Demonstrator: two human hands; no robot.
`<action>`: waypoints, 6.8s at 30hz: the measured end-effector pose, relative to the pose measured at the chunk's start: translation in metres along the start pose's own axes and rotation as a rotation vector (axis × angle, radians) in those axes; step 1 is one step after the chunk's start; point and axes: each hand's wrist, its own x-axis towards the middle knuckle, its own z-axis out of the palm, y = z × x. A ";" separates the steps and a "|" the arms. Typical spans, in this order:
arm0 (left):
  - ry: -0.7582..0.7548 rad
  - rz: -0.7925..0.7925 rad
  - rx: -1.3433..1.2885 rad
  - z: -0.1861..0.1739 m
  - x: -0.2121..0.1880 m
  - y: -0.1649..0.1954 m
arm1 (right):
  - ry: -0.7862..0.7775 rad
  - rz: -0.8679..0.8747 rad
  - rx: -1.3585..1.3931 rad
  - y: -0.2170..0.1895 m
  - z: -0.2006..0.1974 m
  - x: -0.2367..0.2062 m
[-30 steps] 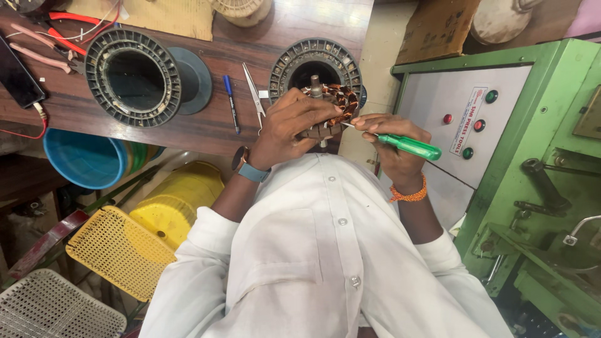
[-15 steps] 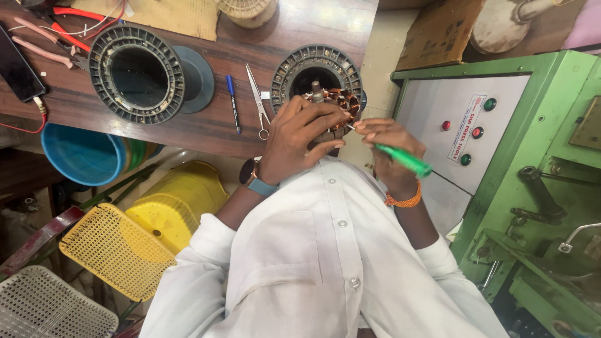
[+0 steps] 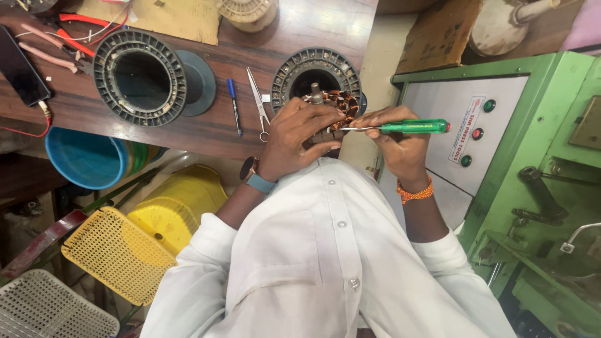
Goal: The person works at a workbench fitting a copper motor armature into a circular stator housing, pressing and positioning it by hand and turning it to seat it. They then use a green-handled screwdriver on the assembly and use scissors to cut a small piece of material, handling the armature throughout.
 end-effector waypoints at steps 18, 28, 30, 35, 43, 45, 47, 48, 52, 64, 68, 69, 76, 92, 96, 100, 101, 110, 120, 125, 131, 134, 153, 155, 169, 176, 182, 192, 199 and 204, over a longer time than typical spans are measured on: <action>-0.053 0.017 0.037 0.001 -0.003 -0.005 | -0.007 -0.119 -0.416 -0.027 0.017 0.008; -0.050 0.002 0.014 0.002 -0.003 -0.009 | -0.151 -0.056 -0.436 -0.017 -0.008 0.026; -0.058 0.007 0.016 0.002 -0.003 -0.011 | -0.115 0.016 -0.334 -0.009 -0.013 0.025; -0.068 0.021 0.037 0.004 -0.006 -0.013 | -0.029 0.051 -0.089 0.008 -0.025 0.015; -0.054 0.038 0.066 0.004 -0.006 -0.013 | 0.018 -0.153 -0.118 0.011 -0.008 0.000; -0.054 0.038 0.064 0.003 -0.005 -0.011 | 0.029 -0.155 -0.185 0.006 -0.002 0.001; -0.060 0.039 0.062 0.002 -0.003 -0.009 | 0.020 -0.160 -0.275 -0.001 0.003 0.005; -0.062 0.038 0.061 0.002 -0.003 -0.008 | -0.002 -0.161 -0.311 -0.006 0.004 0.006; -0.055 0.032 0.065 0.002 -0.002 -0.008 | -0.091 -0.148 -0.452 -0.023 0.005 0.015; -0.058 0.055 0.069 0.005 -0.004 -0.015 | -0.093 0.103 -0.308 -0.021 -0.003 0.022; -0.049 0.046 0.075 0.007 -0.009 -0.017 | -0.034 0.027 -0.213 -0.013 0.003 0.015; -0.049 0.045 0.074 0.008 -0.009 -0.017 | -0.035 0.032 -0.295 -0.011 0.004 0.013; -0.065 0.113 0.065 0.000 0.002 -0.013 | 0.066 -0.002 0.041 0.003 -0.006 0.001; 0.029 -0.203 -0.120 -0.005 0.028 -0.018 | 0.251 -0.109 0.090 0.024 0.010 0.012; 0.028 -0.225 -0.225 -0.009 0.029 -0.026 | 0.228 -0.103 0.073 0.018 0.014 0.028; -0.002 -0.216 -0.213 -0.009 0.026 -0.028 | 0.194 -0.101 0.077 0.020 0.014 0.037; -0.002 -0.206 -0.219 -0.009 0.026 -0.029 | 0.187 -0.098 0.102 0.021 0.013 0.038; -0.002 -0.189 -0.230 -0.008 0.024 -0.034 | 0.136 -0.113 0.036 0.026 0.003 0.037; 0.008 -0.148 -0.243 -0.015 0.034 -0.022 | 0.064 -0.045 -0.053 0.002 0.009 0.051; 0.006 -0.095 -0.133 -0.014 0.038 -0.016 | 0.075 -0.096 -0.466 -0.027 0.025 0.054; 0.036 -0.076 -0.095 -0.011 0.037 -0.017 | 0.204 -0.132 -0.539 -0.039 0.053 0.047; 0.019 -0.064 -0.087 -0.013 0.036 -0.019 | 0.250 -0.085 -0.536 -0.036 0.059 0.041; 0.060 -0.019 -0.060 -0.008 0.030 -0.027 | -0.020 0.004 -0.364 -0.045 0.036 0.070; 0.057 -0.034 -0.040 -0.007 0.030 -0.026 | -0.037 0.005 -0.385 -0.050 0.038 0.071; 0.079 -0.076 -0.127 -0.002 0.025 -0.035 | -0.166 -0.227 -0.627 -0.040 0.039 0.061; 0.072 -0.063 -0.126 -0.003 0.022 -0.034 | -0.133 -0.352 -0.614 -0.018 0.033 0.053; 0.063 -0.067 -0.139 -0.005 0.024 -0.030 | -0.146 -0.261 -0.438 -0.017 0.026 0.051; -0.003 -0.082 -0.135 -0.011 0.018 -0.027 | 0.076 -0.306 -0.062 0.003 -0.012 0.045; -0.038 0.078 -0.094 -0.004 0.010 -0.036 | 0.177 0.445 -0.265 0.042 -0.038 -0.042; -0.024 0.177 0.118 -0.011 0.022 -0.049 | -0.111 0.772 -0.400 0.071 0.023 -0.086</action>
